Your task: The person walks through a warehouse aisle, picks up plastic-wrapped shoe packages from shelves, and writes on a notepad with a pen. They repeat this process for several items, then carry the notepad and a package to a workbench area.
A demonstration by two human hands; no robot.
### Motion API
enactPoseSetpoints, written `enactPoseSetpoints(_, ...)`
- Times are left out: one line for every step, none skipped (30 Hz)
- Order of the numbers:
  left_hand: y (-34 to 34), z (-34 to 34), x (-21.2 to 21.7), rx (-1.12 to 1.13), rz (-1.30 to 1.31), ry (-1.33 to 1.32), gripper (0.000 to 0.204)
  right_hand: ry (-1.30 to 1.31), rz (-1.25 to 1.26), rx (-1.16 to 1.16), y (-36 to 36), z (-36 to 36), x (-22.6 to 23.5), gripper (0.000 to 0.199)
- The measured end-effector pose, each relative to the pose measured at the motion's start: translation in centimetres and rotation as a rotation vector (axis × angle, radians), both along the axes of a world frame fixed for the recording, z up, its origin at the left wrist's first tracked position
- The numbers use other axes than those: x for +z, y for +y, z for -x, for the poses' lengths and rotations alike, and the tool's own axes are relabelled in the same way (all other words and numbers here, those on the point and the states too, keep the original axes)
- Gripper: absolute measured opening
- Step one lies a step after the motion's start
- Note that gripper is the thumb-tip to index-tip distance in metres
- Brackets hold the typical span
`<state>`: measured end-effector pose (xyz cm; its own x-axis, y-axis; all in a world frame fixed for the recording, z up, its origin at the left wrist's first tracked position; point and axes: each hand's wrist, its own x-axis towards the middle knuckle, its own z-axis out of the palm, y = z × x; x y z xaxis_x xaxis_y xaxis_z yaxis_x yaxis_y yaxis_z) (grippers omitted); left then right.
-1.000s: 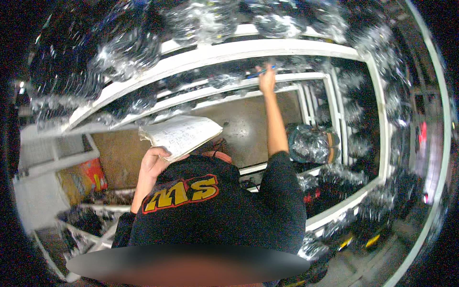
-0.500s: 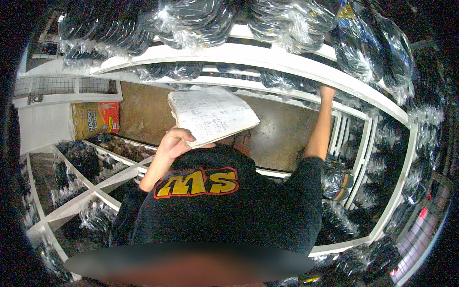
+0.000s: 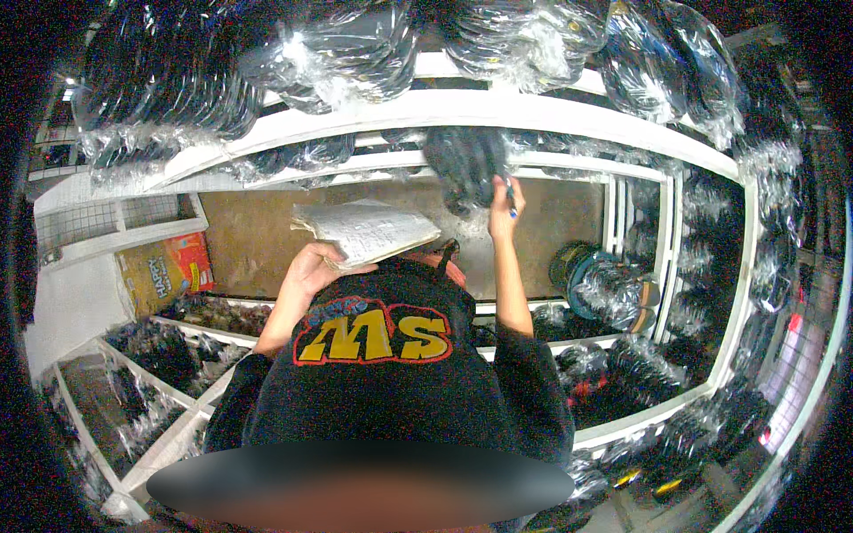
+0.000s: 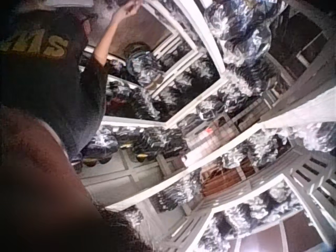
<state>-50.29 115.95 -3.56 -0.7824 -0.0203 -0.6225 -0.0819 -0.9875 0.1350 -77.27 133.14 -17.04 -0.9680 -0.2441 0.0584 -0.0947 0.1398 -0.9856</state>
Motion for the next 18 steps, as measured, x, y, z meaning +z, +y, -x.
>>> enactPoseSetpoints(-0.7,-0.4,-0.1,-0.006,-0.037,0.047,0.064,-0.104,0.013,0.06,-1.3,-0.4,-0.2,0.021)
enactPoseSetpoints(-1.3,-0.8,-0.3,-0.023,-0.016,-0.001,0.061,-0.027,-0.004,0.078,-3.4,-0.5,-0.6,0.021)
enactPoseSetpoints(-1.9,-1.3,-0.4,-0.042,-0.006,-0.011,0.058,0.26,0.009,0.12,-5.5,-0.8,-0.9,0.022)
enactPoseSetpoints(-2.7,-1.8,-0.5,-0.064,0.005,-0.013,0.055,0.148,-0.083,0.125,-8.1,-1.0,-1.2,0.026)
enactPoseSetpoints(-3.4,-2.2,-0.6,-0.071,0.106,-0.024,0.052,0.036,-0.038,0.272,-10.0,-1.2,-1.3,0.034)
enactPoseSetpoints(-3.9,-2.4,-0.8,-0.083,0.203,-0.025,0.049,0.196,-0.102,0.489,-11.8,-0.6,-1.2,0.041)
enactPoseSetpoints(-4.5,-2.7,-1.0,-0.081,0.274,0.017,0.046,0.149,-0.173,0.595,-13.4,-1.2,-1.2,0.048)
enactPoseSetpoints(-5.2,-3.0,-1.2,-0.143,0.292,-0.021,0.045,0.019,-0.21,0.676,-14.5,-1.8,-1.1,0.049)
enactPoseSetpoints(-6.1,-3.2,-1.3,-0.192,0.287,-0.016,0.044,-0.082,-0.215,0.747,-15.3,-2.2,-0.8,0.051)
enactPoseSetpoints(-6.9,-3.2,-1.5,-0.251,0.294,-0.042,0.043,-0.215,-0.263,0.798,-15.6,-2.6,-0.5,0.052)
enactPoseSetpoints(-7.5,-3.1,-1.6,-0.25,0.253,0.003,0.044,-0.185,-0.32,0.848,-14.8,-2.9,0.0,0.053)
enactPoseSetpoints(-7.9,-2.9,-1.8,-0.263,0.22,0.015,0.045,-0.339,-0.3,0.766,-13.6,-3.7,0.6,0.053)
enactPoseSetpoints(-8.3,-2.6,-1.9,-0.283,0.185,0.026,0.047,-0.49,-0.264,0.667,-11.9,-4.6,1.2,0.053)
enactPoseSetpoints(-8.8,-2.2,-1.9,-0.348,0.203,0.023,0.048,-0.636,-0.206,0.564,-10.0,-5.7,1.8,0.054)
enactPoseSetpoints(-9.3,-1.8,-1.9,-0.42,0.222,0.022,0.049,-0.791,-0.107,0.472,-7.9,-6.7,2.6,0.053)
enactPoseSetpoints(-9.8,-1.2,-1.9,-0.499,0.242,0.023,0.05,-0.932,0.02,0.381,-5.8,-7.8,3.5,0.053)
enactPoseSetpoints(-10.0,-0.5,-1.8,-0.541,0.24,0.063,0.052,-1.084,0.129,0.238,-4.1,-9.2,4.4,0.053)
enactPoseSetpoints(-10.0,0.2,-1.8,-0.589,0.234,0.102,0.054,-1.038,0.285,0.209,-2.7,-10.9,5.3,0.052)
